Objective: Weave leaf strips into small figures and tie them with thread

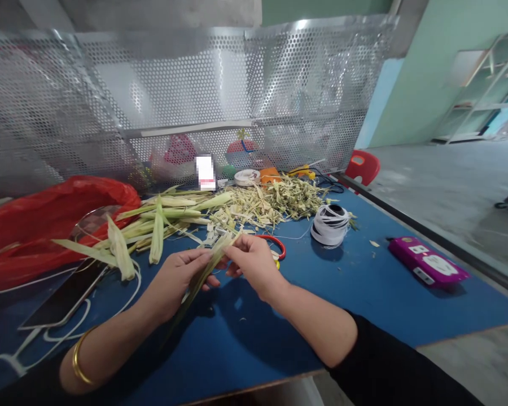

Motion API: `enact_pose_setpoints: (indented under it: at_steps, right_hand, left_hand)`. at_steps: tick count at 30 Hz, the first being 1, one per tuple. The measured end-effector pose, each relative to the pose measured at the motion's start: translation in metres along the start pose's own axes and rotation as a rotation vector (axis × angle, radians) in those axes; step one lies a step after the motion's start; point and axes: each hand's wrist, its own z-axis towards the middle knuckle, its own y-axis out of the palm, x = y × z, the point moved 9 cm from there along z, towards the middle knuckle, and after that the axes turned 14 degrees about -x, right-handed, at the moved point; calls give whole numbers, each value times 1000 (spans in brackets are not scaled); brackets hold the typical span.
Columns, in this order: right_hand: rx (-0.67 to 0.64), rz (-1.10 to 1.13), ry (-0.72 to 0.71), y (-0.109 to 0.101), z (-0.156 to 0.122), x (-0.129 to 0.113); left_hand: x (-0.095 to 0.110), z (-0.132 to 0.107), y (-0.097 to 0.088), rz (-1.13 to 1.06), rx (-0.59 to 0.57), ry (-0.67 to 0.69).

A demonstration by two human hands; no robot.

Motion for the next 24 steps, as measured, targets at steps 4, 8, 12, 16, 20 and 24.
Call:
enact_pose_setpoints:
  at_steps: [4,8,12,16,20,24]
  right_hand:
    - [3,-38,-14,-2,1,0]
    - [6,-38,-8,-2,1,2]
    - [6,-38,-25,-2,1,1]
    - [15,-51,-22,-2,1,1]
    - [19,-33,-8,-3,1,2]
    - [22,-7,-25,-3,0,0]
  left_hand:
    - [1,-2,-1,43,11,-11]
    - [2,-2,1,48,-11,-9]
    - [1,-1,5,44,-45,-1]
    - [-5,-1,4,-7,-27,-37]
    - [-2,-2,-7,-64,65,-9]
    - [0,-2,-17,-115,124,-22]
